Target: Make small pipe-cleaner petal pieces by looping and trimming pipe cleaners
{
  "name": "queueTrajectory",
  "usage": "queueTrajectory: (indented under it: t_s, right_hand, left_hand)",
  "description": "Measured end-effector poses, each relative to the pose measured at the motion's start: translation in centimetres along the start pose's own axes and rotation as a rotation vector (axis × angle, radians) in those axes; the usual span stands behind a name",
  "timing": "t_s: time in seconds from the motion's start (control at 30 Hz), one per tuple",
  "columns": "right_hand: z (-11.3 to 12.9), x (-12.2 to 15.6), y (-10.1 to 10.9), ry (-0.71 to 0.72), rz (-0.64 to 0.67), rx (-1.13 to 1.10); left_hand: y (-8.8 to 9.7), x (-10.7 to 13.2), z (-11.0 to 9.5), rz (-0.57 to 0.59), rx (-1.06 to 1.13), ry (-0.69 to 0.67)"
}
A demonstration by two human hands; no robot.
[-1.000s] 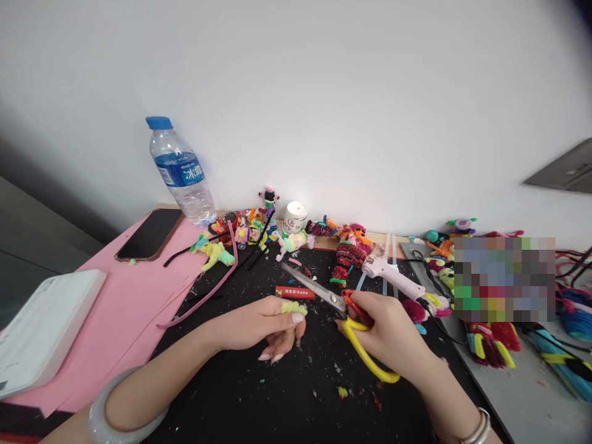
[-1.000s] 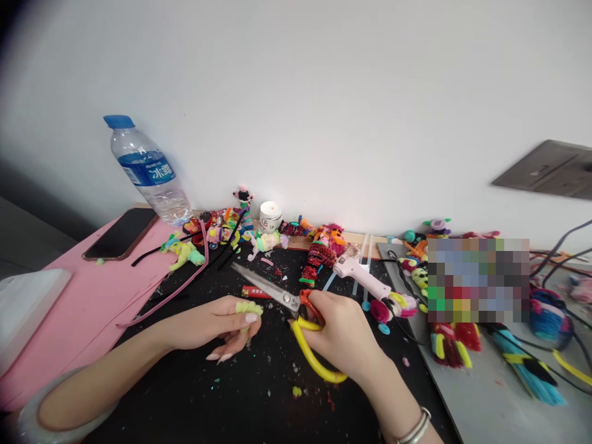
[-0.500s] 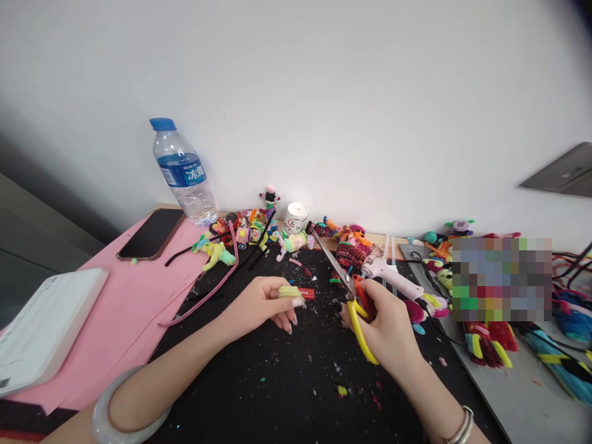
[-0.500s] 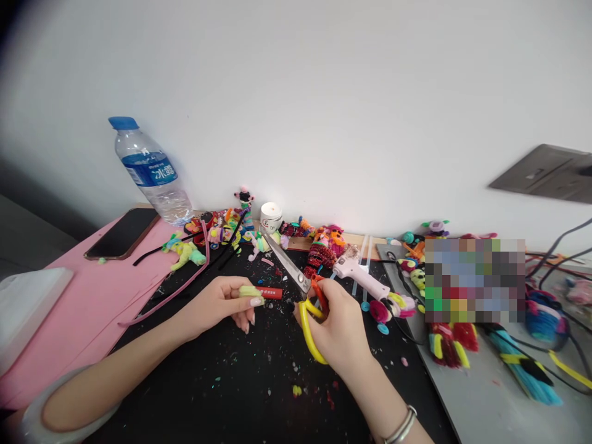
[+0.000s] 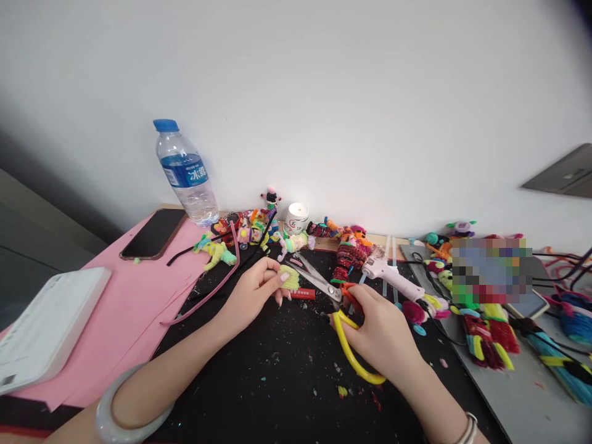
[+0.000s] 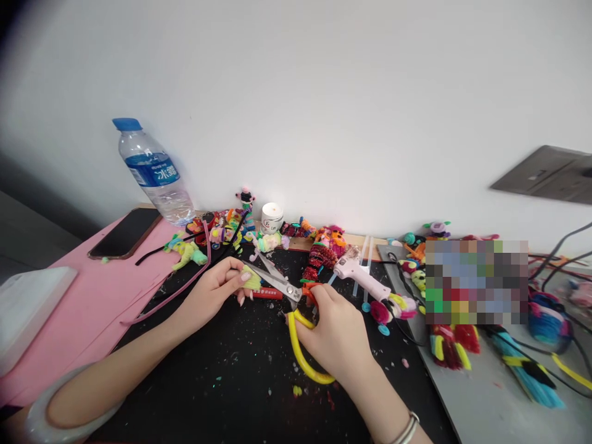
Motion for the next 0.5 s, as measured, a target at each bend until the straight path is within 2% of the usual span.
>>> queueTrajectory:
  t_s: [0.23, 0.5]
  right_hand:
    - [0.10, 0.05, -0.14, -0.049, 0.088, 0.025]
    - [-0.21, -0.12, -0.20, -0.092, 0.040, -0.059]
  left_hand:
    - [0.90, -0.03, -0.30, -0.150, -0.011, -0.051]
    - [0.73, 0.26, -0.65, -0.173, -0.033, -0.061]
Point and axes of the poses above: each hand's wrist, its own x-axis away from the middle knuckle, its own y-axis out of the back of the hand, z = x × y, the point moved 4 cm from there along -x, towards the middle knuckle
